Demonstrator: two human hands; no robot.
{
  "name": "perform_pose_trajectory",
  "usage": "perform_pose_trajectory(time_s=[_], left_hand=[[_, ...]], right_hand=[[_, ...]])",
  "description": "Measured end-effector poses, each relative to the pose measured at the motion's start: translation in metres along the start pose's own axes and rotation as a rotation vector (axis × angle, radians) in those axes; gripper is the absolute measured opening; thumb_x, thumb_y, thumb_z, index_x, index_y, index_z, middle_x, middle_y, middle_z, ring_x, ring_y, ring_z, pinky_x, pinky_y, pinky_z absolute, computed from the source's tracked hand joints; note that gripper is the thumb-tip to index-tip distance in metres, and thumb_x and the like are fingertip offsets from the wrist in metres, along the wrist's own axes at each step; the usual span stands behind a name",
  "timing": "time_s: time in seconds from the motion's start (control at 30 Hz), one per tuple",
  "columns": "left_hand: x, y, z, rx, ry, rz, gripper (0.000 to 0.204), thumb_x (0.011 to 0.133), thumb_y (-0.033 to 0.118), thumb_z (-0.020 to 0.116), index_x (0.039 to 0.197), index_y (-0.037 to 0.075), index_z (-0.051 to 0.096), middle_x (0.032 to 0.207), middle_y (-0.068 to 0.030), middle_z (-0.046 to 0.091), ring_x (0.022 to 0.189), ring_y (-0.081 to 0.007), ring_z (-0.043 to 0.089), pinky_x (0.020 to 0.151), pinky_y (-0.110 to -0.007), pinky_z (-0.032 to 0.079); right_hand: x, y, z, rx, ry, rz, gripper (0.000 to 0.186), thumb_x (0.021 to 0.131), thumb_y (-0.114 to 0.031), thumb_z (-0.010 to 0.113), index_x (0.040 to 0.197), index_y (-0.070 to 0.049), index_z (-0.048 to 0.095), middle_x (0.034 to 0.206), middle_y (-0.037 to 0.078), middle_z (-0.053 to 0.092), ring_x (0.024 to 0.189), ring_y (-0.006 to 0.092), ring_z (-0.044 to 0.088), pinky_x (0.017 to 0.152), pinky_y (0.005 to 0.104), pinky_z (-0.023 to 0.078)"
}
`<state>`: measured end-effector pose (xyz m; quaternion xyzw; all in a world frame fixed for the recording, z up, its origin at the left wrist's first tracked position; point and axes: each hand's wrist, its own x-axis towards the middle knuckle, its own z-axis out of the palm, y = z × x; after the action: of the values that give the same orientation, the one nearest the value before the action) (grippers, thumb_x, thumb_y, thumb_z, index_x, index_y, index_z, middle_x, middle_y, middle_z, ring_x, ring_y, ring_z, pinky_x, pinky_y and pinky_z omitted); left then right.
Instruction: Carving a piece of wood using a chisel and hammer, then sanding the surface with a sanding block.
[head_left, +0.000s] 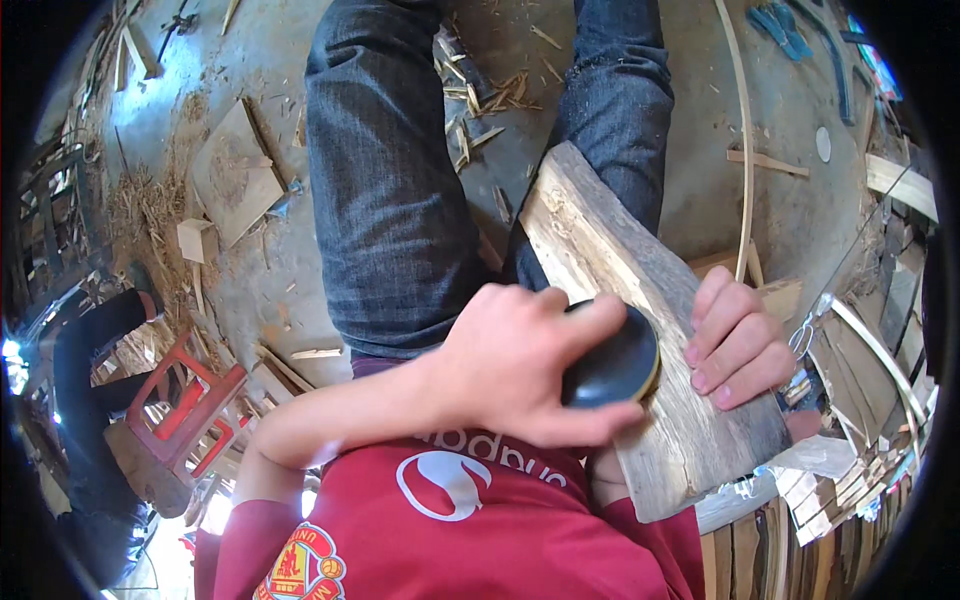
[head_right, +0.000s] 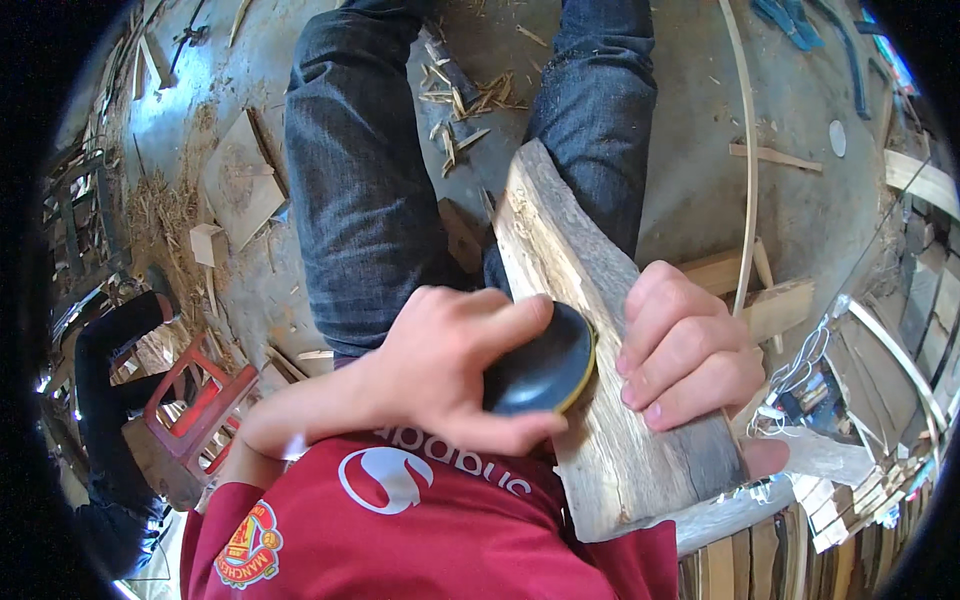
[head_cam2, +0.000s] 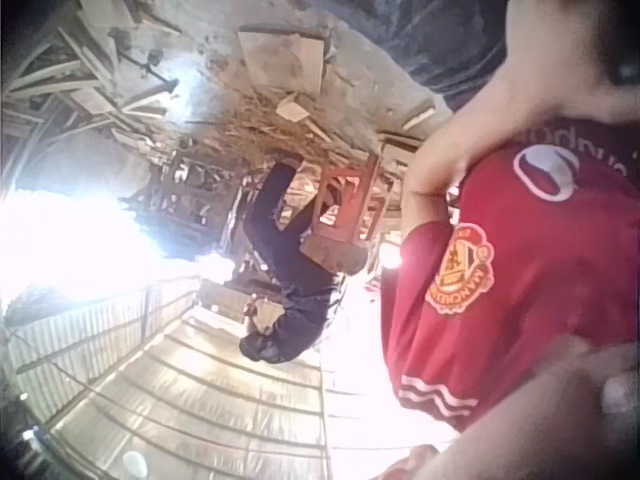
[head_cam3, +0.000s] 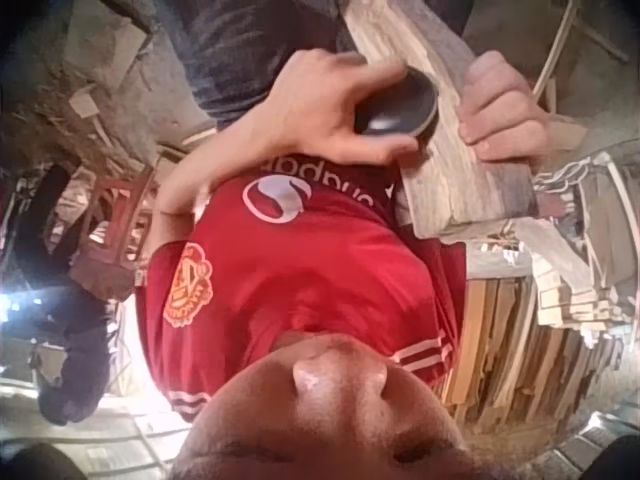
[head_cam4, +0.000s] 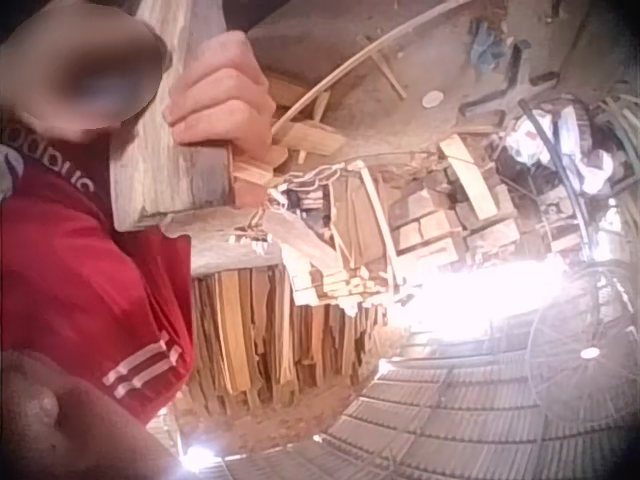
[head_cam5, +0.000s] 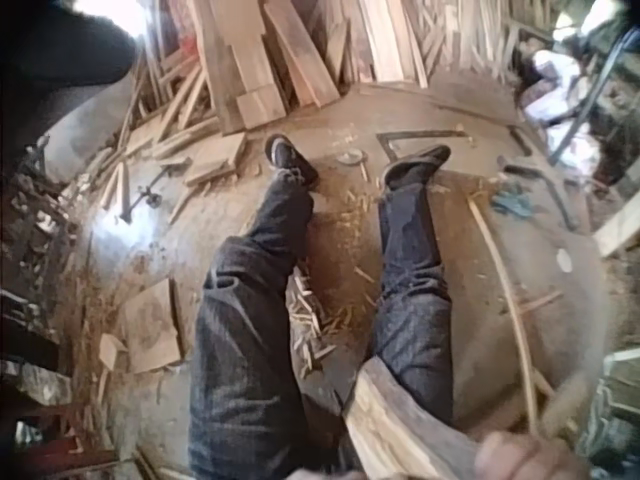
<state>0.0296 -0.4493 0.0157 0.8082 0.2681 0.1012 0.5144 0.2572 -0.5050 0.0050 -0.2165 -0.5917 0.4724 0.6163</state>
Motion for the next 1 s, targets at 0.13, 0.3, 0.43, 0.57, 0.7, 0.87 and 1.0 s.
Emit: perform_pose_trajectory(time_s=[0.13,0.3,0.43,0.57,0.7,0.87,1.0], left_hand=[[0.011,-0.066,0.011,0.114,-0.024,-0.377,0.055,0.078,0.056,0.068,0.092,0.004,0.059,0.068,-0.0253,0.063,0.069,-0.0432,0.065,0.060,-0.048,0.051],[0.008,0.008,-0.001,-0.008,-0.108,-0.112,0.053,0.074,0.055,0.072,0.094,0.007,0.060,0.061,-0.0154,0.056,0.058,-0.0403,0.061,0.054,-0.046,0.049],[0.021,-0.036,0.006,0.071,-0.063,-0.195,0.058,0.078,0.063,0.066,0.092,0.006,0.061,0.063,-0.0189,0.059,0.061,-0.0406,0.063,0.056,-0.047,0.049],[0.021,-0.058,0.006,0.182,-0.060,-0.142,0.056,0.077,0.061,0.068,0.089,0.007,0.062,0.066,-0.0184,0.061,0.062,-0.0395,0.063,0.056,-0.047,0.050],[0.009,-0.021,0.001,-0.046,-0.072,0.035,0.061,0.070,0.053,0.080,0.101,0.003,0.063,0.072,-0.0162,0.061,0.064,-0.0377,0.064,0.057,-0.042,0.050],[0.024,-0.077,-0.007,-0.025,-0.013,-0.415,0.058,0.070,0.045,0.082,0.104,0.000,0.066,0.078,-0.0172,0.068,0.076,-0.0270,0.071,0.072,-0.035,0.055],[0.013,-0.037,-0.002,-0.248,-0.071,-0.140,0.057,0.070,0.035,0.085,0.109,-0.001,0.065,0.090,-0.0158,0.069,0.085,-0.0235,0.070,0.078,-0.033,0.053]], right_hand=[[-0.009,0.014,0.030,-0.002,0.307,0.011,0.073,0.098,-0.068,0.029,0.068,-0.010,0.059,0.067,0.005,0.062,0.062,0.0199,0.054,0.062,0.0383,0.037],[-0.012,0.011,0.019,0.050,0.346,-0.006,0.070,0.098,-0.068,0.029,0.070,-0.011,0.059,0.069,0.005,0.062,0.064,0.0187,0.053,0.064,0.0365,0.034],[-0.013,0.016,0.015,0.111,0.404,0.049,0.065,0.099,-0.063,0.030,0.069,-0.011,0.056,0.067,0.004,0.058,0.065,0.0178,0.050,0.068,0.0359,0.032],[-0.027,0.014,0.008,0.149,0.375,0.025,0.063,0.099,-0.061,0.031,0.068,-0.012,0.056,0.067,0.005,0.058,0.066,0.0181,0.049,0.070,0.0360,0.031],[-0.017,0.019,0.018,0.124,0.373,0.020,0.066,0.099,-0.062,0.029,0.069,-0.010,0.058,0.067,0.005,0.059,0.063,0.0183,0.049,0.067,0.0372,0.032],[-0.011,0.022,0.022,0.108,0.474,-0.025,0.069,0.101,-0.061,0.023,0.072,-0.010,0.058,0.068,0.006,0.060,0.063,0.0185,0.050,0.068,0.0367,0.033],[-0.010,0.024,0.017,0.113,0.326,-0.015,0.068,0.101,-0.059,0.021,0.074,-0.009,0.058,0.070,0.006,0.060,0.066,0.0182,0.051,0.069,0.0369,0.032]])
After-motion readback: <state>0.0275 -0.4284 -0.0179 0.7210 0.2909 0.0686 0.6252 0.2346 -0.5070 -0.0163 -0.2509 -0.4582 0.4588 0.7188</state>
